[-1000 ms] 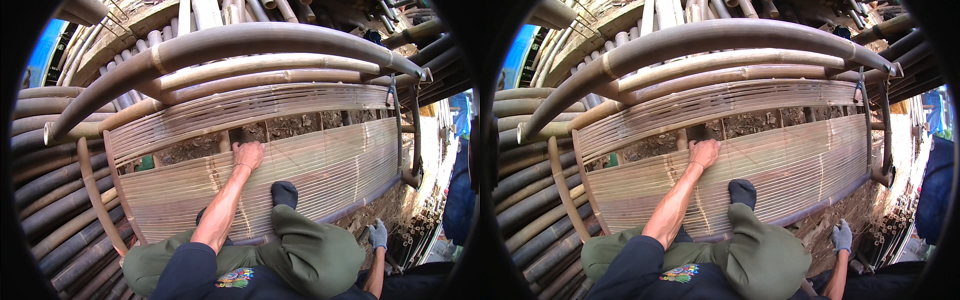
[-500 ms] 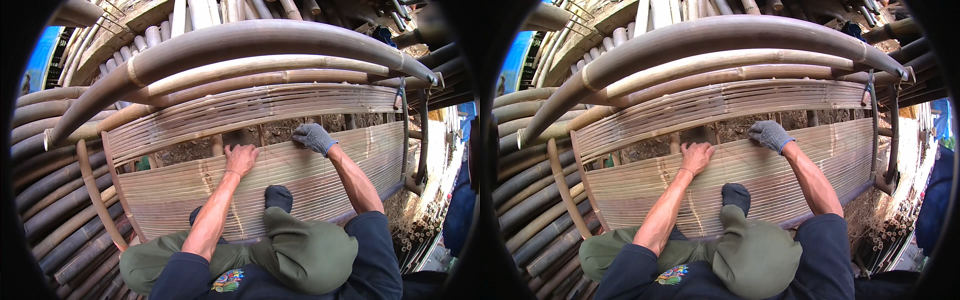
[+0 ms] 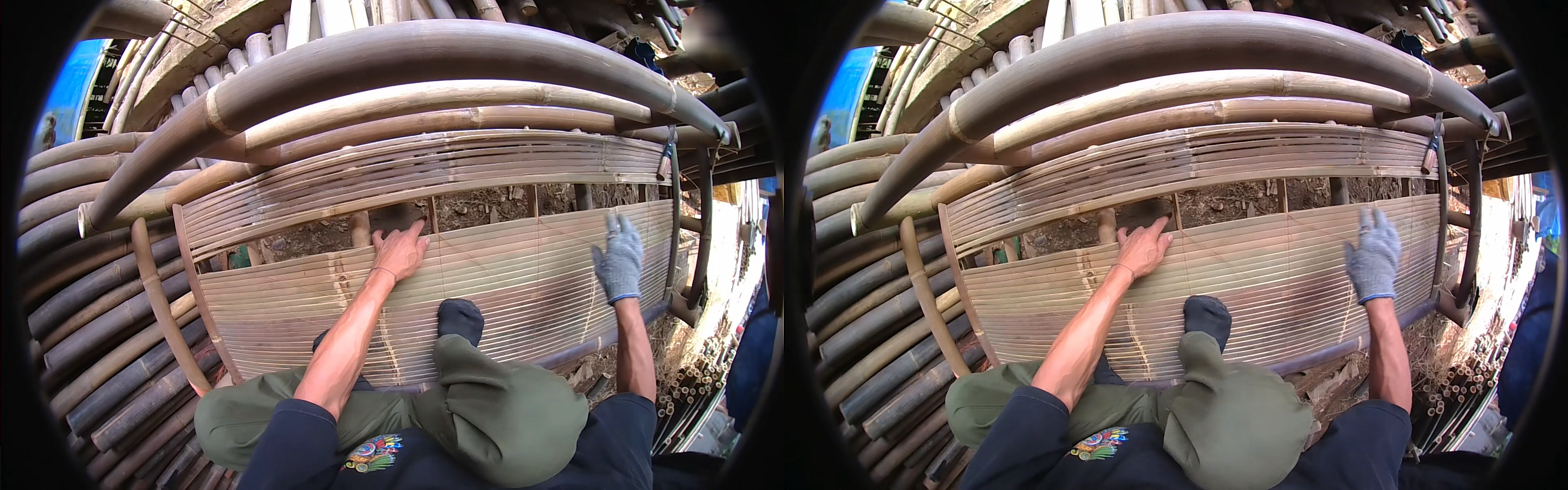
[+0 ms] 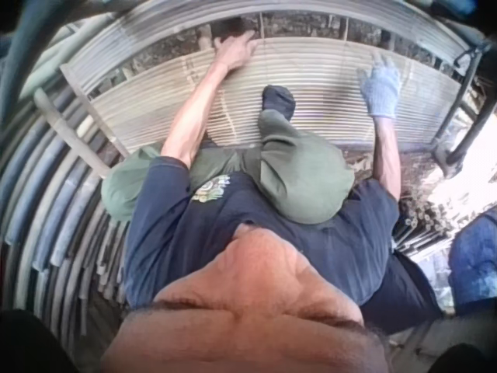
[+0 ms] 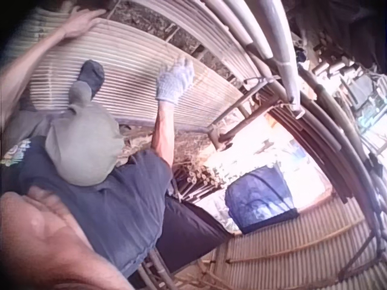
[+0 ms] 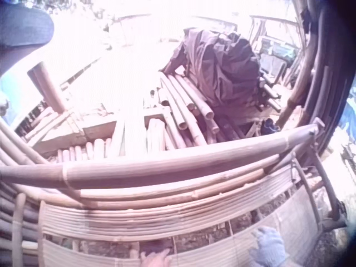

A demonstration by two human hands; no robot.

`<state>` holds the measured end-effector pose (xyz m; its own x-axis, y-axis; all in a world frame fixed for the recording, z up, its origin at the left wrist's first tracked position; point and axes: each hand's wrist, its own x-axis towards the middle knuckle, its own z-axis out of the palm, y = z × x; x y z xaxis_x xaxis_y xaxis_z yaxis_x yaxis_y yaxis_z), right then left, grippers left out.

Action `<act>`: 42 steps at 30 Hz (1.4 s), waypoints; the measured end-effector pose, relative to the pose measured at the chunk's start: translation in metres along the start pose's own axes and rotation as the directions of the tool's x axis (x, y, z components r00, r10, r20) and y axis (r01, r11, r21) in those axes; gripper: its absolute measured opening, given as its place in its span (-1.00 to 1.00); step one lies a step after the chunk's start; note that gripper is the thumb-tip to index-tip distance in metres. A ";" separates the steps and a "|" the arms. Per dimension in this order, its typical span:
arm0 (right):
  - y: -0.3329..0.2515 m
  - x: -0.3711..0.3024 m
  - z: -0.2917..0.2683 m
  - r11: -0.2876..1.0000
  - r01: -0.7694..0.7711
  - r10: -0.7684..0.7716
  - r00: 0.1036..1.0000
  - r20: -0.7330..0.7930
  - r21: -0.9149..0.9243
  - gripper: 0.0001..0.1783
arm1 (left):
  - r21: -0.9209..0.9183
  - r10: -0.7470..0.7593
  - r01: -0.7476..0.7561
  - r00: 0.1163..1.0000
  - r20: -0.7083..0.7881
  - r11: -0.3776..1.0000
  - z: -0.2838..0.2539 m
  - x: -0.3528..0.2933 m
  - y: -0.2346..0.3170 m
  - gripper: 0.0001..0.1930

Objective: The person weaves thin bamboo strips into a larger bamboo structure using both hands. They interlace the strips through a pre-existing frame, occasionally adjusting the position of the strips to ensure a tight weave.

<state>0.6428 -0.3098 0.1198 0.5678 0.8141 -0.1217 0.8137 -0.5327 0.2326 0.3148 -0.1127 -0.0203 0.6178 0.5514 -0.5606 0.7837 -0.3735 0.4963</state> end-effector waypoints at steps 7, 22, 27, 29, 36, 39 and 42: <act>-0.217 -0.025 0.056 0.868 0.249 -0.285 0.958 0.019 0.430 -0.66 | -0.005 0.019 -0.019 0.999 0.042 1.000 0.004 0.002 -0.003 -0.59; -0.187 0.031 0.007 0.477 0.211 -0.581 0.804 0.126 0.853 -0.63 | -0.067 0.031 -0.030 0.999 0.021 0.997 0.006 0.003 -0.003 -0.64; -0.183 0.068 -0.060 0.230 -0.154 -0.395 0.888 0.237 0.961 -0.53 | -0.068 0.009 -0.004 0.998 0.069 0.998 0.001 0.001 -0.008 -0.65; -0.180 0.087 -0.067 0.431 -0.358 -0.414 0.738 0.534 0.828 -0.44 | -0.073 0.025 -0.021 0.998 0.063 0.997 0.002 0.004 -0.006 -0.65; -0.209 -0.043 0.056 0.456 0.607 -0.767 0.638 -0.057 0.651 -0.74 | -0.081 0.034 -0.030 0.998 0.049 0.996 0.004 0.006 0.001 -0.64; -0.237 -0.046 0.049 0.475 0.528 -0.746 0.666 0.004 0.704 -0.74 | -0.084 0.049 -0.047 0.999 0.022 0.995 0.004 0.007 0.002 -0.65; -0.178 -0.061 0.061 0.496 0.413 -0.709 0.700 0.081 0.764 -0.86 | -0.105 0.019 -0.024 0.999 -0.042 0.994 0.006 -0.004 -0.017 -0.67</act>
<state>0.4706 -0.2785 0.0270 -0.1697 0.9290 -0.3288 0.7332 -0.1039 -0.6721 0.2995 -0.1127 -0.0304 0.6296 0.5752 -0.5222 0.7577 -0.3059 0.5765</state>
